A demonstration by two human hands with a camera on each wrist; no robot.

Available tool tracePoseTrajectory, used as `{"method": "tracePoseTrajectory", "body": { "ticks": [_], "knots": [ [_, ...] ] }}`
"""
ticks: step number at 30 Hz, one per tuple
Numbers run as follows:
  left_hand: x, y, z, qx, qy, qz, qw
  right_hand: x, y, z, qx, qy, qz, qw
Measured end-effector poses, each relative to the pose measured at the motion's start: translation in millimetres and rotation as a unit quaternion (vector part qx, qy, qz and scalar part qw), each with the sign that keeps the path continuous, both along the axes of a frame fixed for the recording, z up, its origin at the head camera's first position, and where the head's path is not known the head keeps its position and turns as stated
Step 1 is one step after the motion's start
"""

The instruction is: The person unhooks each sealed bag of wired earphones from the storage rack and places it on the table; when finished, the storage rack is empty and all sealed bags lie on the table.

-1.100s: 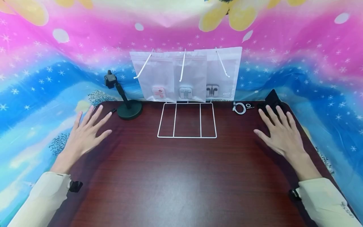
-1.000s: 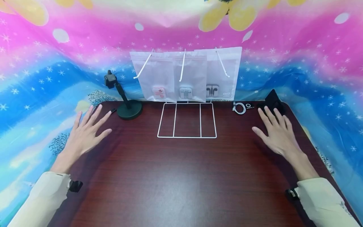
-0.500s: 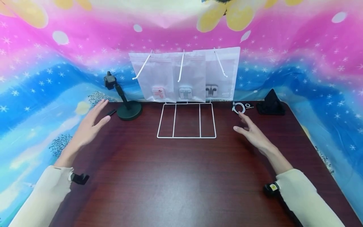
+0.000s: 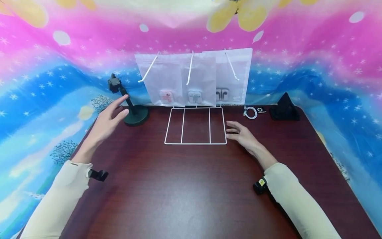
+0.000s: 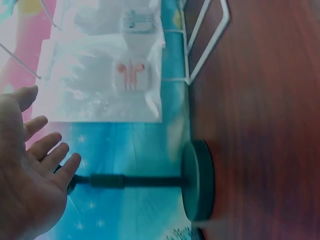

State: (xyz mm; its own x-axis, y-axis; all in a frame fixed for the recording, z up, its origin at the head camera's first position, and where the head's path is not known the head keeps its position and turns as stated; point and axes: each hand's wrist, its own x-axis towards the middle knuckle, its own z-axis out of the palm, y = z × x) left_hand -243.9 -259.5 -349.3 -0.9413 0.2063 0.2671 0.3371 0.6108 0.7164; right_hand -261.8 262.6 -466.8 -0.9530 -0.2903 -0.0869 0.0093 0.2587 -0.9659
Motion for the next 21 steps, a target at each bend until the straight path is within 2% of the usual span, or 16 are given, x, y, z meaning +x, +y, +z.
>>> {"method": "tracePoseTrajectory", "body": {
  "ticks": [5, 9, 11, 15, 21],
  "knots": [
    [-13.7, 16.6, 10.0, 0.027, 0.004, -0.01, 0.9996, -11.0, -1.8, 0.9, 0.047, 0.018, 0.026, 0.998],
    [-28.7, 36.0, 17.2, 0.052, -0.009, -0.023, 0.9984, -11.0, 3.6, 2.1, 0.07, 0.016, 0.056, 0.996],
    [-36.1, 47.0, 21.9, 0.059, -0.022, -0.017, 0.9978, -10.0, 6.6, 3.1, 0.07, 0.013, 0.069, 0.995],
    [-51.1, 65.8, 32.3, 0.089, -0.049, 0.008, 0.9948, -9.3, 6.5, 3.4, 0.072, 0.021, 0.08, 0.994],
    [-75.4, 81.3, 46.7, 0.129, -0.048, 0.064, 0.9884, -8.1, -0.4, 2.7, 0.104, 0.034, 0.081, 0.991]
  ]
}}
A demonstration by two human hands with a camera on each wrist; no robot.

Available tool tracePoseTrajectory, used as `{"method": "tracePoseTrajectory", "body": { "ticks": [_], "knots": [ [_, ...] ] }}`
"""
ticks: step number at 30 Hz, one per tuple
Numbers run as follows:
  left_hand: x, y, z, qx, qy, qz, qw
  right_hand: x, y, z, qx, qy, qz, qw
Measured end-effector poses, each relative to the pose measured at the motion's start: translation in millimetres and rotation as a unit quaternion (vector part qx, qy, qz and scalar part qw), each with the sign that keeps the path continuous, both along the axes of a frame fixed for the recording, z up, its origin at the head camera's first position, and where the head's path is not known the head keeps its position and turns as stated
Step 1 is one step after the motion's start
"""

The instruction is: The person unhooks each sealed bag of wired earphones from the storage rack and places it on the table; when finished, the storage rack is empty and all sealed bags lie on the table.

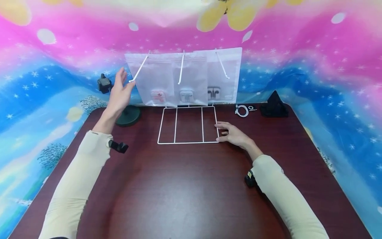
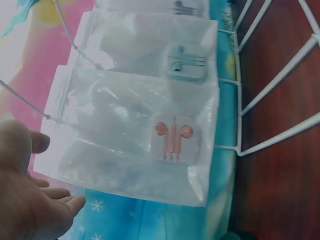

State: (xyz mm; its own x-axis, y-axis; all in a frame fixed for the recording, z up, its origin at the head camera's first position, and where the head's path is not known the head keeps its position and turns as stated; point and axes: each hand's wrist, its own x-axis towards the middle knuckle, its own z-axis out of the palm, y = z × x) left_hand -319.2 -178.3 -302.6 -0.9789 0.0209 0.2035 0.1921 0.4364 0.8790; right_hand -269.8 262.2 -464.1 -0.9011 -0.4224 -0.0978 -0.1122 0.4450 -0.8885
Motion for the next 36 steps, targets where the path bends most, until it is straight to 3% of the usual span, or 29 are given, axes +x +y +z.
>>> {"method": "tracePoseTrajectory", "body": {
  "ticks": [5, 11, 23, 30, 36],
  "knots": [
    [-19.3, 4.1, 13.8, 0.039, -0.018, 0.033, 0.9986, -1.3, -2.1, 0.7, 0.004, -0.002, -0.008, 1.0],
    [-32.8, 3.4, 26.4, 0.08, -0.03, 0.033, 0.9957, -3.3, -5.4, 0.8, 0.014, -0.008, -0.011, 1.0],
    [-29.6, 6.0, 35.6, 0.076, 0.004, 0.108, 0.9913, -4.2, -7.6, 3.9, 0.026, -0.008, -0.016, 0.999],
    [-25.5, 9.2, 34.3, 0.072, 0.021, 0.121, 0.9898, -2.8, -8.5, 4.6, 0.029, -0.008, -0.017, 0.999],
    [-15.2, 4.4, 31.2, 0.073, 0.052, 0.116, 0.9891, -0.2, -6.6, 5.0, 0.034, -0.006, -0.016, 0.999]
  ]
}}
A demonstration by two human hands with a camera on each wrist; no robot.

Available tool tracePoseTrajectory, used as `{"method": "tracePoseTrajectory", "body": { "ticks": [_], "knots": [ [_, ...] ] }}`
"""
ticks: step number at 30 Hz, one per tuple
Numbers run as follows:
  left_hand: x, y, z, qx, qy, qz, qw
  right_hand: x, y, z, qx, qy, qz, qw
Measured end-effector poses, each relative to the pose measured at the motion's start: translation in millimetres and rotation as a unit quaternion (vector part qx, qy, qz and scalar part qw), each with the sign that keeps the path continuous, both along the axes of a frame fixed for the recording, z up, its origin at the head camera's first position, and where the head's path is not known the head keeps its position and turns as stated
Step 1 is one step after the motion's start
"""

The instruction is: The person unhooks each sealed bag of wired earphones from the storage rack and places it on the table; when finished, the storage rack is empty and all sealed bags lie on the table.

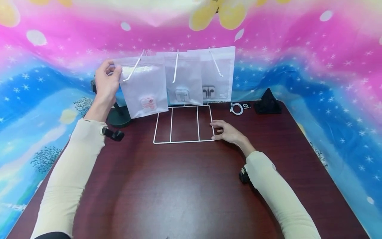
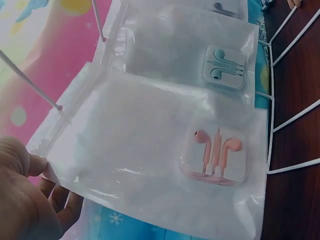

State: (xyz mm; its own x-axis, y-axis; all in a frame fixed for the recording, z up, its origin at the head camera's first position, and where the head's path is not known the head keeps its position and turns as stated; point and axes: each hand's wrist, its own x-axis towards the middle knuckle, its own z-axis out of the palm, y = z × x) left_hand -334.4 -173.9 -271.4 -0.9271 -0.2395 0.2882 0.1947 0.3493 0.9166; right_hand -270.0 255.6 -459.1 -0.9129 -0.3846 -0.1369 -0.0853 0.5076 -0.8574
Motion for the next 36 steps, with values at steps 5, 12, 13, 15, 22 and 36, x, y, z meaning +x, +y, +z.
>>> {"method": "tracePoseTrajectory", "body": {
  "ticks": [5, 12, 13, 15, 22, 36],
  "knots": [
    [9.8, -8.9, -1.2, 0.001, 0.028, -0.011, 0.9996, 0.9, 0.5, 0.9, 0.002, 0.002, 0.002, 1.0],
    [22.7, -14.8, 0.3, 0.023, 0.04, -0.014, 0.9988, 3.1, 0.8, 4.0, 0.0, 0.003, 0.002, 1.0],
    [25.0, -16.0, 0.5, 0.029, 0.042, -0.015, 0.9986, 3.0, 0.8, 4.1, 0.0, 0.003, 0.002, 1.0],
    [29.7, -18.7, 0.5, 0.04, 0.047, -0.02, 0.9979, 2.6, 0.5, 3.7, 0.0, 0.004, 0.003, 1.0],
    [51.8, -25.1, 1.3, 0.064, 0.072, -0.051, 0.9941, 2.3, -0.6, 3.2, 0.003, 0.005, 0.004, 1.0],
    [89.0, -32.2, 4.0, 0.101, 0.066, -0.061, 0.9908, 1.5, -0.5, 0.2, -0.02, -0.001, 0.009, 1.0]
  ]
}}
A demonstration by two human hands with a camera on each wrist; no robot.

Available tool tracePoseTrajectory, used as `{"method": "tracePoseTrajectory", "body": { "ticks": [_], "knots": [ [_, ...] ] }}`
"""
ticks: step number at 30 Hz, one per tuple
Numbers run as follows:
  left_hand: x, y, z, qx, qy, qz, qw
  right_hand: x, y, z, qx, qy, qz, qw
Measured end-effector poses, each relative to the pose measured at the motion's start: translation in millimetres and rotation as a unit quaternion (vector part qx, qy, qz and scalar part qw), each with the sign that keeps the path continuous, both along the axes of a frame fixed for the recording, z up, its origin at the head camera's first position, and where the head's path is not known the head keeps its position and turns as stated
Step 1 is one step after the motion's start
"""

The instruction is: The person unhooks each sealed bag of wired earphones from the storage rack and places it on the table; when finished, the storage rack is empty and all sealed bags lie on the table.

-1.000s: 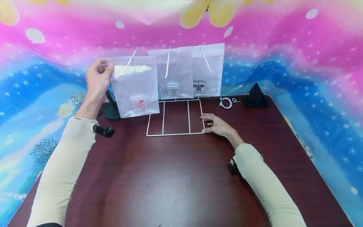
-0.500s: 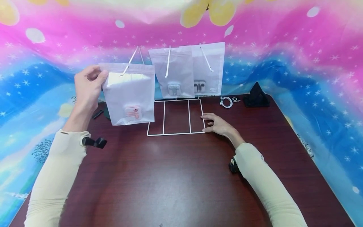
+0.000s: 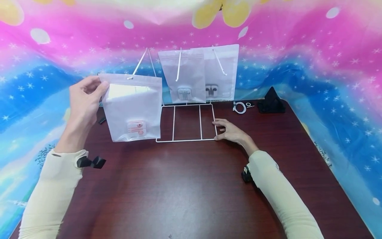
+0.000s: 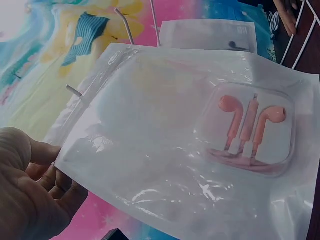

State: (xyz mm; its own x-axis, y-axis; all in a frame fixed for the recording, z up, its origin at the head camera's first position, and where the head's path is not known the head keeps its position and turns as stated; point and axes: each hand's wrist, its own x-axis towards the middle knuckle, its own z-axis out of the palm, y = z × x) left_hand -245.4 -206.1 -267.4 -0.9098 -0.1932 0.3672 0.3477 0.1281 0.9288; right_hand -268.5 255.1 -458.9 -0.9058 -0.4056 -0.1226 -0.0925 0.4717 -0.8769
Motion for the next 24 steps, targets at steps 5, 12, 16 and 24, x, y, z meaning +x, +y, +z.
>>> {"method": "tracePoseTrajectory", "body": {
  "ticks": [5, 12, 16, 24],
  "knots": [
    [12.1, -1.8, 1.8, 0.032, 0.018, -0.013, 0.9992, -0.7, -0.8, -0.7, 0.005, 0.002, -0.003, 1.0],
    [33.4, -4.2, 1.7, 0.058, 0.041, -0.028, 0.9971, -0.3, 1.1, -2.7, 0.009, -0.004, -0.006, 1.0],
    [47.0, -12.4, -5.3, 0.047, 0.018, -0.009, 0.9987, -0.1, 0.9, -2.3, 0.01, -0.009, -0.004, 1.0],
    [46.4, -39.5, -35.0, 0.026, -0.063, 0.01, 0.9976, 0.0, 1.8, -0.7, 0.01, -0.004, -0.005, 1.0]
  ]
}}
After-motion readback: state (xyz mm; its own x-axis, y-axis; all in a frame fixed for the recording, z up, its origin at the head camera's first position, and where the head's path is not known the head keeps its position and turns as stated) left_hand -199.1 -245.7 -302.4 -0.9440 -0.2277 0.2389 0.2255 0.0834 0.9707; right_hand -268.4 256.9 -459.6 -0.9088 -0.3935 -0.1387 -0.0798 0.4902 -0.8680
